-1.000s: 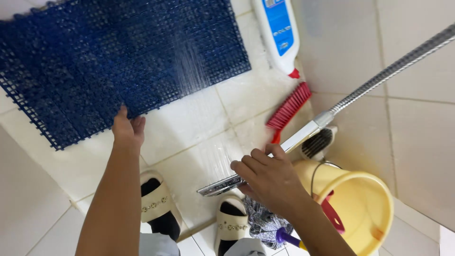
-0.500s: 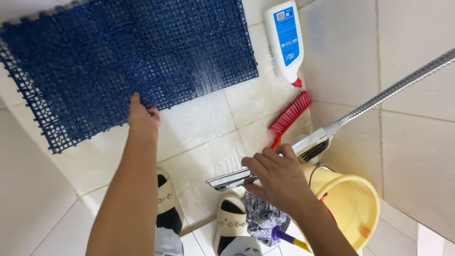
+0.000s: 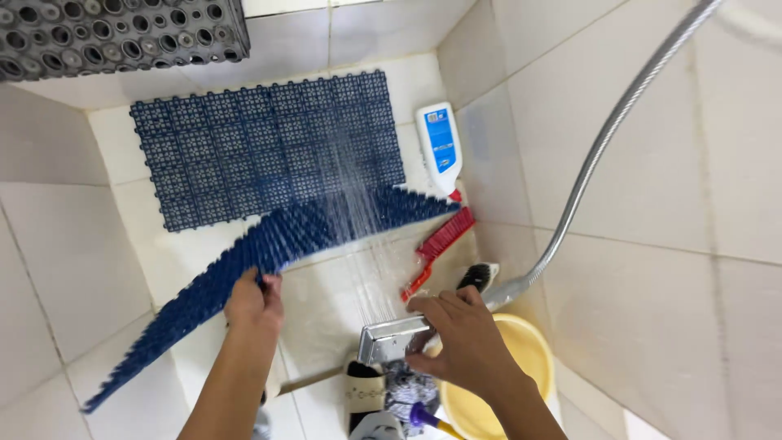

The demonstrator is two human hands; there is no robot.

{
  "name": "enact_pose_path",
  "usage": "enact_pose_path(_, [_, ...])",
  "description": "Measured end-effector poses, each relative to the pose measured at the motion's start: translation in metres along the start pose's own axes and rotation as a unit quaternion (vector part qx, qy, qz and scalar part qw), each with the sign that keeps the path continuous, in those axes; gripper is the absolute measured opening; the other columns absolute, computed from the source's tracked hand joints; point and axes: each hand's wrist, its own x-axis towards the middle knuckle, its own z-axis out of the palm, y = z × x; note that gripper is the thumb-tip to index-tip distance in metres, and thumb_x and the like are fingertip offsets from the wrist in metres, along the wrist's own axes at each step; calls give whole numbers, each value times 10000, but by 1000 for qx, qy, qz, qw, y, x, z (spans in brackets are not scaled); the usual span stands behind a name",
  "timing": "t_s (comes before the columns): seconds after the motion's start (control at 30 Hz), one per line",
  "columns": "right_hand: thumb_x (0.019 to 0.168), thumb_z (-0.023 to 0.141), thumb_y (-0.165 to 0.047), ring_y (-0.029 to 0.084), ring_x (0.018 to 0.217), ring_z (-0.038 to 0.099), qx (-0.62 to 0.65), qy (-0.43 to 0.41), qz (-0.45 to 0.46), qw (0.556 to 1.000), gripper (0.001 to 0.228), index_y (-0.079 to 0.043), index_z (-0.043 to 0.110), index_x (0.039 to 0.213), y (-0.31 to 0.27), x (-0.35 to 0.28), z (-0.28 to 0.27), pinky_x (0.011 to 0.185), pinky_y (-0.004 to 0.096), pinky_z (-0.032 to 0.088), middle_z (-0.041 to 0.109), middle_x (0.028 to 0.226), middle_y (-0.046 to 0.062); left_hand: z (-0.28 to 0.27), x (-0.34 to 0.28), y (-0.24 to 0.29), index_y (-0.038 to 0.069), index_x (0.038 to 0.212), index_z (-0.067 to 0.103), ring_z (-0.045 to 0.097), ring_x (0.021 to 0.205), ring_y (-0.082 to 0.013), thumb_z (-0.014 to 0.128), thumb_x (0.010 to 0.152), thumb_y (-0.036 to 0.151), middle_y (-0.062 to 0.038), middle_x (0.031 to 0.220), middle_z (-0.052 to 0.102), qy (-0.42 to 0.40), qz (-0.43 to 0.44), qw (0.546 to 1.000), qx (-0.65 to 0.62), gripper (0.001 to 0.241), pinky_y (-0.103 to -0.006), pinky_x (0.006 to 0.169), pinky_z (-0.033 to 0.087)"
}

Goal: Cleaning and rinsing plastic bathroom floor mats in a shower area.

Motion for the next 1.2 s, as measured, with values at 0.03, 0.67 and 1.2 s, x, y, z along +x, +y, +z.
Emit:
enact_pose_path(0.03, [594, 897, -310, 233, 856, 632, -5, -2, -6, 1000, 625, -117, 625, 1122, 3, -6, -15, 835, 417, 409, 673, 836, 43, -8, -8, -7, 31, 1131, 589, 598, 736, -202, 583, 960, 4, -110, 1032, 648, -1, 0, 1000, -8, 174, -217, 472, 469])
enact_pose_path(0.67, [631, 876, -384, 298, 815, 659, -122, -203, -38, 971, 767, -174, 606, 1317, 28, 128, 82, 842, 423, 412, 722, 862, 84, -25, 276, -6, 30, 1319, 628, 580, 1073, -357, 739, 893, 428, -214, 1232, 598, 63, 195, 826, 525, 593, -517, 1026, 542])
enact_pose_path(1.2, [679, 848, -320, 197, 866, 620, -204, -76, -251, 943, 582, -128, 626, 1181, 66, 181, 174, 823, 394, 396, 656, 867, -14, 67, 272, 59, 561, 1509, 260, -120, 1560, -334, 501, 748, 847, 85, 1707, 9, -171, 578, 183, 777, 849, -883, 1025, -69])
